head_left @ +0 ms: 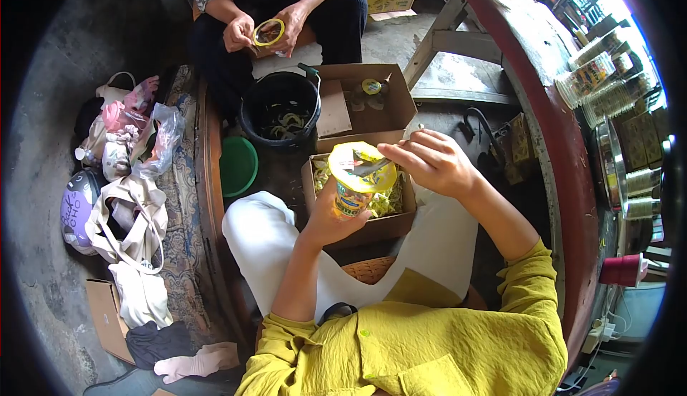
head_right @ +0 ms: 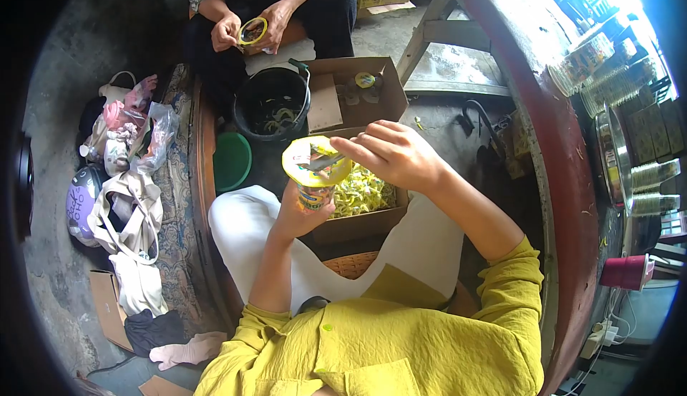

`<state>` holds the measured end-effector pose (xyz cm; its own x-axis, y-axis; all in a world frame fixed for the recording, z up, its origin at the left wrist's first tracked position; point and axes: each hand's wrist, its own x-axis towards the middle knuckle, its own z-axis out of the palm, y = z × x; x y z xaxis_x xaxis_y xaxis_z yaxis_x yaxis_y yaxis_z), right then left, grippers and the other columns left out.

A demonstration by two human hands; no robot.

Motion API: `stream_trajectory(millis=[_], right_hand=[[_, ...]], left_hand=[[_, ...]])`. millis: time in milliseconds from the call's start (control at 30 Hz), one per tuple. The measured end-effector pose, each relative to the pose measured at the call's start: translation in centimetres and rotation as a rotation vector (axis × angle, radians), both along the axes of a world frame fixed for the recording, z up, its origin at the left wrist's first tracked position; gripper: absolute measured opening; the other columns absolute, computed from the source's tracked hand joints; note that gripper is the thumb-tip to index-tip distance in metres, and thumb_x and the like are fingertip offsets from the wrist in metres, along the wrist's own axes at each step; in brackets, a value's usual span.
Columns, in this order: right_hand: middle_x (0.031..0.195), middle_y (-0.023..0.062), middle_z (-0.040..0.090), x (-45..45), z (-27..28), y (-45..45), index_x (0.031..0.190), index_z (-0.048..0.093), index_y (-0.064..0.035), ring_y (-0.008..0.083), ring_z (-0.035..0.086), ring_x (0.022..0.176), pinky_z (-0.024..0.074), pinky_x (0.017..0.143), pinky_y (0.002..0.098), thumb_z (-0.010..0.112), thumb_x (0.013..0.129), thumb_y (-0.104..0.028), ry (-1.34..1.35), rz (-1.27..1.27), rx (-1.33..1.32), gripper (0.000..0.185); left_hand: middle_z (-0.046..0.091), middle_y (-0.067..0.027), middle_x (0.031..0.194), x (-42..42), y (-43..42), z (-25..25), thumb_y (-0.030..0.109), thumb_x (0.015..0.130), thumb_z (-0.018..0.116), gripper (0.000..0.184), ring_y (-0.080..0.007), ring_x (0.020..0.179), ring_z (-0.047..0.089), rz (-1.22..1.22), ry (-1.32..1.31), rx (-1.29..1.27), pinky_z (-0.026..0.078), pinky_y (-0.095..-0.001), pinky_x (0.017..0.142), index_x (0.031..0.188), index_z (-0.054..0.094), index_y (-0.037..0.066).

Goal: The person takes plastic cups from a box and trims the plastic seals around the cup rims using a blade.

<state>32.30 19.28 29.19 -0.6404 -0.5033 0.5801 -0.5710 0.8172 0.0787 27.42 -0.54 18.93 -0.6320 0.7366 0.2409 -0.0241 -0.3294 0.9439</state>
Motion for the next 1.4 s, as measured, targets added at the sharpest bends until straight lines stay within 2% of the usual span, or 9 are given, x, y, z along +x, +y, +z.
stream_trajectory(millis=[167,633,767,867,1067,1100,1200,1300,1400], right_hand=[[0.060,-0.0003,0.049,0.3,0.6,-0.3,0.120,0.047,0.0016,0.0130,0.053,0.059,0.0464,0.058,0.0265,0.060,0.062,-0.009,-0.027,-0.062,0.010,0.061],[0.059,-0.0001,0.048,0.2,0.8,-0.3,0.120,0.047,0.0030,0.0120,0.051,0.056,0.0451,0.055,0.0255,0.060,0.066,-0.008,-0.048,-0.016,-0.011,0.057],[0.058,-0.0005,0.047,-0.2,0.9,-0.6,0.121,0.047,0.0033,0.0123,0.051,0.056,0.0446,0.055,0.0251,0.061,0.065,-0.009,-0.012,0.008,-0.028,0.059],[0.058,-0.0004,0.048,-0.2,0.8,-0.8,0.121,0.046,0.0032,0.0125,0.051,0.056,0.0446,0.055,0.0252,0.062,0.065,-0.008,-0.013,0.019,-0.057,0.059],[0.061,0.0003,0.050,-0.4,0.6,-0.2,0.123,0.045,0.0017,0.0120,0.051,0.057,0.0448,0.057,0.0256,0.062,0.067,-0.008,-0.014,-0.033,-0.020,0.059],[0.061,0.0004,0.051,-0.4,0.8,-0.2,0.123,0.046,0.0014,0.0119,0.051,0.057,0.0449,0.057,0.0256,0.062,0.067,-0.008,-0.007,-0.047,-0.013,0.059],[0.066,0.0019,0.053,-0.5,1.2,0.1,0.115,0.050,0.0045,0.0135,0.049,0.052,0.0444,0.051,0.0264,0.061,0.061,0.010,0.024,-0.046,-0.005,0.055],[0.066,0.0014,0.054,-0.4,1.2,0.0,0.115,0.049,0.0046,0.0130,0.049,0.052,0.0445,0.051,0.0262,0.060,0.061,0.010,-0.001,-0.056,0.016,0.055],[0.068,0.0014,0.055,-0.3,0.8,-0.1,0.115,0.049,0.0048,0.0126,0.050,0.052,0.0448,0.051,0.0262,0.060,0.061,0.009,-0.008,-0.064,0.015,0.055]], left_hand=[[0.045,-0.0080,0.115,0.7,0.2,-0.5,-0.002,0.068,0.063,0.060,-0.0131,0.098,0.049,-0.073,-0.051,0.006,0.044,-0.0284,0.082,0.120,0.034,0.003],[0.056,-0.0045,0.093,0.8,-0.3,-0.4,-0.004,0.073,0.063,0.050,-0.0097,0.081,0.055,-0.355,-0.300,0.119,0.047,-0.0227,0.068,0.116,0.040,0.005],[0.057,-0.0031,0.085,0.8,-0.5,-0.5,0.002,0.071,0.066,0.043,-0.0084,0.073,0.055,-0.559,-0.393,0.073,0.044,-0.0197,0.054,0.109,0.046,0.006],[0.053,-0.0065,0.081,0.4,-0.3,-1.5,0.011,0.069,0.071,0.053,-0.0129,0.066,0.055,-0.731,-0.451,0.156,0.047,-0.0245,0.055,0.112,0.041,0.003],[0.047,-0.0072,0.102,0.5,-0.2,-1.6,0.004,0.069,0.068,0.063,-0.0109,0.083,0.053,-0.342,-0.342,0.090,0.048,-0.0234,0.060,0.121,0.033,0.005],[0.044,-0.0088,0.110,-0.4,-0.4,-1.6,0.002,0.070,0.066,0.065,-0.0144,0.099,0.049,-0.302,-0.169,-0.018,0.048,-0.0283,0.074,0.124,0.030,0.003],[0.043,-0.0088,0.115,-0.5,-0.2,-0.5,0.002,0.070,0.064,0.068,-0.0164,0.109,0.043,-0.148,-0.153,0.007,0.043,-0.0310,0.086,0.126,0.027,0.002],[0.051,-0.0075,0.103,0.4,0.6,-2.1,0.004,0.067,0.066,0.057,-0.0129,0.091,0.053,0.055,-0.203,0.119,0.045,-0.0291,0.081,0.117,0.038,0.002],[0.050,-0.0081,0.107,0.6,0.8,-2.1,0.001,0.067,0.066,0.058,-0.0121,0.090,0.054,0.082,-0.011,-0.033,0.045,-0.0274,0.080,0.117,0.038,0.003]])
